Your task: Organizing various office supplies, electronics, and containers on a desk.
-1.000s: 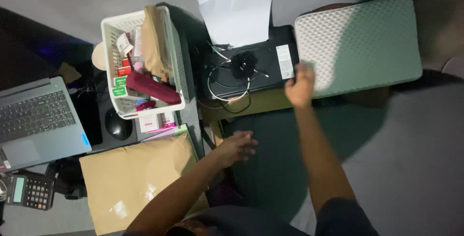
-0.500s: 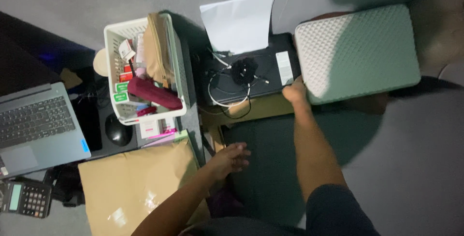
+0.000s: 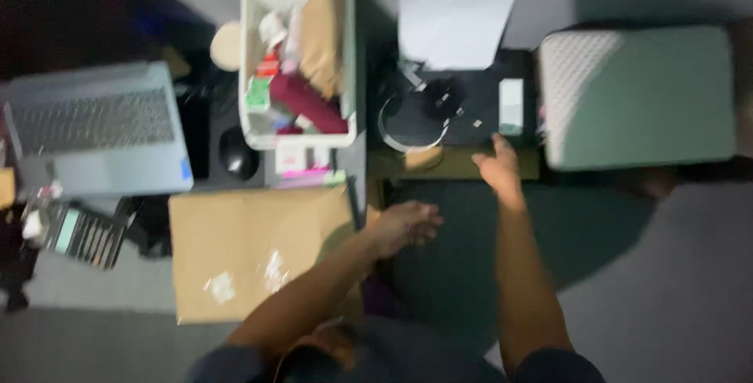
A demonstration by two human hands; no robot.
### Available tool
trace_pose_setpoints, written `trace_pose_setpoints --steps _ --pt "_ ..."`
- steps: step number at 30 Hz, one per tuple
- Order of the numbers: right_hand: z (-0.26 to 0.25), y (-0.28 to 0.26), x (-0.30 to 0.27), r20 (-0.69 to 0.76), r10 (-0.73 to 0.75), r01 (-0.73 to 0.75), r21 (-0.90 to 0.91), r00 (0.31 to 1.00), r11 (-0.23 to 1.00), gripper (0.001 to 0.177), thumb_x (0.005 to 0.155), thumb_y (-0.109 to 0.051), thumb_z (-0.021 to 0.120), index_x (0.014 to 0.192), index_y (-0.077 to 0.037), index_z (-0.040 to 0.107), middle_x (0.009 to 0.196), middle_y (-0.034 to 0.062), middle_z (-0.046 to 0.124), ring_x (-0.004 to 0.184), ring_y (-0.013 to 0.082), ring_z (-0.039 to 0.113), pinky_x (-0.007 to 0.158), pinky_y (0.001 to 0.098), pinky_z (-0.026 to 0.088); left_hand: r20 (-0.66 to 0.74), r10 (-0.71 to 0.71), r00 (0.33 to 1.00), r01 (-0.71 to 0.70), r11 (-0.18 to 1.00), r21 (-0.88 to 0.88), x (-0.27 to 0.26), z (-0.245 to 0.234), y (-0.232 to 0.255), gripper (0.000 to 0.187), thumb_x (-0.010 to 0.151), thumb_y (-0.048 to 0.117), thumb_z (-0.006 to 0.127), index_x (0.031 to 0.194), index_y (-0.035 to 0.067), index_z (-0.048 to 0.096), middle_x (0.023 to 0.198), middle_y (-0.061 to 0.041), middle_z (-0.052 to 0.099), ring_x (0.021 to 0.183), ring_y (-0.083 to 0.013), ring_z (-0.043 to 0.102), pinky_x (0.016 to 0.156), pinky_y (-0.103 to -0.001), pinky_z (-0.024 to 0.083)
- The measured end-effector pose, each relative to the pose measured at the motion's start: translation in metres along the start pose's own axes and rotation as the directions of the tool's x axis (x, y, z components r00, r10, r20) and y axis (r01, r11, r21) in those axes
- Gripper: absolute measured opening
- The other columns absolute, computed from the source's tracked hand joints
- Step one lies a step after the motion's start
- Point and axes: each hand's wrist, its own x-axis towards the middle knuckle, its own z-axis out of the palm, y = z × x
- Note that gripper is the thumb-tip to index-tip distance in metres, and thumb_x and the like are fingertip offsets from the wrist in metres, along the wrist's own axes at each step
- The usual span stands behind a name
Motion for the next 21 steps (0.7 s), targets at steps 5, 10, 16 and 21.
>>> trace_pose_setpoints --steps 5,10,16,21 --pt "0.038 -0.059 -0.118 0.287 0.01 -0.155 0.488 0.958 0.859 0.043 0.088 -0.009 0.072 0.13 -0.001 0.067 0.12 0.0152 0.071 0.104 0.0245 0.067 0.09 0.0354 0.054 -0.02 0.247 0.969 -0.248 0.968 -0.044 -0.048 -0.051 -0.008 0.038 0.102 0.029 0.06 0.131 0.005 0.061 0.123 -0.012 0.069 0.101 -0.0204 0.066 0.085 -0.037 0.052" --pt "0.079 -0.095 -0.222 0.374 -0.117 -0.152 0.616 0.92 0.773 0.036 0.092 -0.009 0.071 0.127 0.001 0.071 0.111 0.0134 0.074 0.094 0.0184 0.067 0.082 0.0327 0.054 -0.235 0.592 0.771 -0.516 0.797 0.314 -0.101 -0.126 -0.038 0.019 0.099 0.015 0.066 0.115 0.006 0.072 0.104 -0.014 0.073 0.085 -0.0212 0.069 0.074 -0.034 0.053" --pt "0.106 -0.145 -0.309 0.23 -0.203 0.108 0.368 0.952 0.923 0.043 0.089 -0.017 0.073 0.129 -0.003 0.065 0.11 0.0104 0.074 0.091 0.0188 0.071 0.08 0.0323 0.059 -0.005 0.925 0.38 -0.388 0.165 0.907 -0.204 -0.144 -0.063 0.023 0.09 0.01 0.076 0.112 0.008 0.072 0.117 -0.016 0.071 0.109 -0.0349 0.068 0.094 -0.04 0.054" --pt "0.135 -0.152 -0.349 -0.114 -0.368 0.365 -0.051 0.923 0.93 0.045 0.086 -0.018 0.078 0.126 -0.001 0.068 0.111 0.022 0.069 0.098 0.0375 0.068 0.085 0.0444 0.056 0.014 0.945 0.325 -0.208 0.057 0.976 -0.258 -0.184 -0.112 0.054 0.083 0.018 0.076 0.134 0.012 0.062 0.14 -0.015 0.061 0.133 -0.036 0.053 0.106 -0.053 0.04"
